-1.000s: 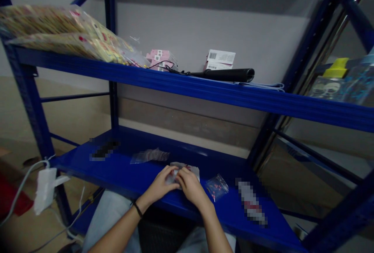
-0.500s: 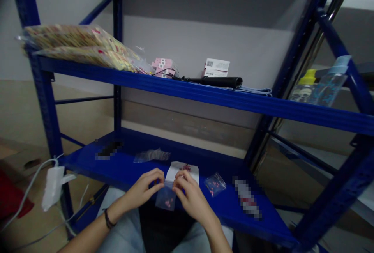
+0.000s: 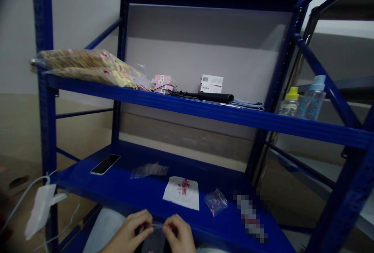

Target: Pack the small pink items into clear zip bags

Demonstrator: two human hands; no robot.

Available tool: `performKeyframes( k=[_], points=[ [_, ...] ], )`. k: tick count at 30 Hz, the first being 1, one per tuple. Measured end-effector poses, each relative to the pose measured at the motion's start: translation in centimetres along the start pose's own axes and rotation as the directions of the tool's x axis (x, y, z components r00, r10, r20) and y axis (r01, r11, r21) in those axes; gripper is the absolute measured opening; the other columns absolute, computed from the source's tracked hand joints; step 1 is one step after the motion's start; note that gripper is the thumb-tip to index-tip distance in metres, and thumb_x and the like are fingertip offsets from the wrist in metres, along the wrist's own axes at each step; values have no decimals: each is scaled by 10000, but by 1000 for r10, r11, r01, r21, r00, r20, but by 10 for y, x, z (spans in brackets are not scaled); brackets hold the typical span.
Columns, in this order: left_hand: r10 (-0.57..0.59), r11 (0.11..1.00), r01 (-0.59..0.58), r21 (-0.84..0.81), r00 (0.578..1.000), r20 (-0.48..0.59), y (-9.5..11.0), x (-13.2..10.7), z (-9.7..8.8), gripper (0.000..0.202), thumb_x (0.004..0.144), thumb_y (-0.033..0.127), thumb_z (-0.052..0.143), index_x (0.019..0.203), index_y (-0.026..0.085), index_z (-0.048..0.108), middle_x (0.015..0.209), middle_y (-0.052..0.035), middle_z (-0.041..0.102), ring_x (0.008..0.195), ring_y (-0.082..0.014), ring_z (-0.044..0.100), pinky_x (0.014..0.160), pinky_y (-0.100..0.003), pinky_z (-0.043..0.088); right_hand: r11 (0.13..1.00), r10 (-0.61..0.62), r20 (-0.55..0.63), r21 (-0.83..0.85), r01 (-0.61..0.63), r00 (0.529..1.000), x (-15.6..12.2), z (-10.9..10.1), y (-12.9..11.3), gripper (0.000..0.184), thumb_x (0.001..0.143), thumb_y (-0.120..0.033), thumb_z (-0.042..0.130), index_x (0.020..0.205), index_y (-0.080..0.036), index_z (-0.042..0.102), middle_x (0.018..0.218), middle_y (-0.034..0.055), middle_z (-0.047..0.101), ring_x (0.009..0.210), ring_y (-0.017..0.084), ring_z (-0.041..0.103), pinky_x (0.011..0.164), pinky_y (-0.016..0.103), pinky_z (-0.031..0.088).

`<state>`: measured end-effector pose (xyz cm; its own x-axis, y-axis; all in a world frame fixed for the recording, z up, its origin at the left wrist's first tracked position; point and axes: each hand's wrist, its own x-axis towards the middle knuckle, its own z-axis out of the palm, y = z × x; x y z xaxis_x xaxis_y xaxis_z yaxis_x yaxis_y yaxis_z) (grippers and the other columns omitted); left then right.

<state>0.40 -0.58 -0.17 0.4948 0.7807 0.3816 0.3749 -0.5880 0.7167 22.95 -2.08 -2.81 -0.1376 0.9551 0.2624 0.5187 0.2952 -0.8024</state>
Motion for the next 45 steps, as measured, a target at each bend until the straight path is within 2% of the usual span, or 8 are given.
performKeyframes(
  k=[7,9,12,20,30,37,41,45],
  points=[
    [-64,997,61,-57,996,-56,-7,-7,12,182,899,354,625,1025,257,712,971,-29,730,916,-200,634,883,-261,445,992,-15,72,125,6,997,-4,0,-2,332,874,-501,561,772,-188,605,743,9,577,729,171,507,671,270,383],
    [-125,986,116,-116,990,-66,-8,-5,16,239,880,371,647,1071,241,713,969,-39,741,896,-205,644,855,-263,463,995,-16,61,101,9,998,-4,-3,-6,323,882,-480,559,764,-182,601,741,6,569,725,166,501,669,266,374],
    [-169,972,162,-169,985,-28,-5,0,17,247,900,401,613,862,191,736,784,-29,724,753,-184,635,691,-237,456,998,-29,35,60,26,999,-5,-7,-13,304,892,-447,549,753,-181,599,738,5,566,719,163,502,664,263,363],
    [-113,993,111,-41,993,-42,0,-2,17,284,923,399,584,774,182,692,755,-16,655,658,-144,553,617,-235,378,1000,-4,7,10,4,1000,-13,-1,-18,275,887,-427,592,754,-189,619,738,-1,570,729,163,520,676,255,358],
    [-2,1000,3,-13,998,65,-6,-8,22,250,976,328,524,832,216,695,836,-13,690,798,-158,629,724,-224,402,997,-72,57,14,71,996,-15,7,-25,249,873,-407,640,757,-187,652,750,0,596,718,149,541,649,235,354],
    [-2,999,-3,40,994,110,-1,-4,25,332,935,375,586,673,182,652,668,3,661,675,-145,607,639,-222,372,995,18,127,-104,-5,992,-27,-16,-55,160,882,-286,646,754,-191,664,802,-11,642,821,151,562,743,235,362],
    [-98,990,108,-86,989,113,-17,0,17,399,909,480,585,672,173,676,561,8,626,520,-132,564,527,-215,370,996,-15,150,-85,28,989,-22,-42,-54,220,882,-343,638,732,-183,649,738,-23,622,752,136,537,683,228,344],
    [-238,954,197,-225,956,-173,-44,11,-23,399,905,537,545,889,170,701,659,-5,651,538,-144,582,537,-228,431,996,57,-22,65,-55,998,-9,-111,-25,334,895,-468,569,726,-182,600,628,-40,535,620,122,466,588,230,316]
  ],
)
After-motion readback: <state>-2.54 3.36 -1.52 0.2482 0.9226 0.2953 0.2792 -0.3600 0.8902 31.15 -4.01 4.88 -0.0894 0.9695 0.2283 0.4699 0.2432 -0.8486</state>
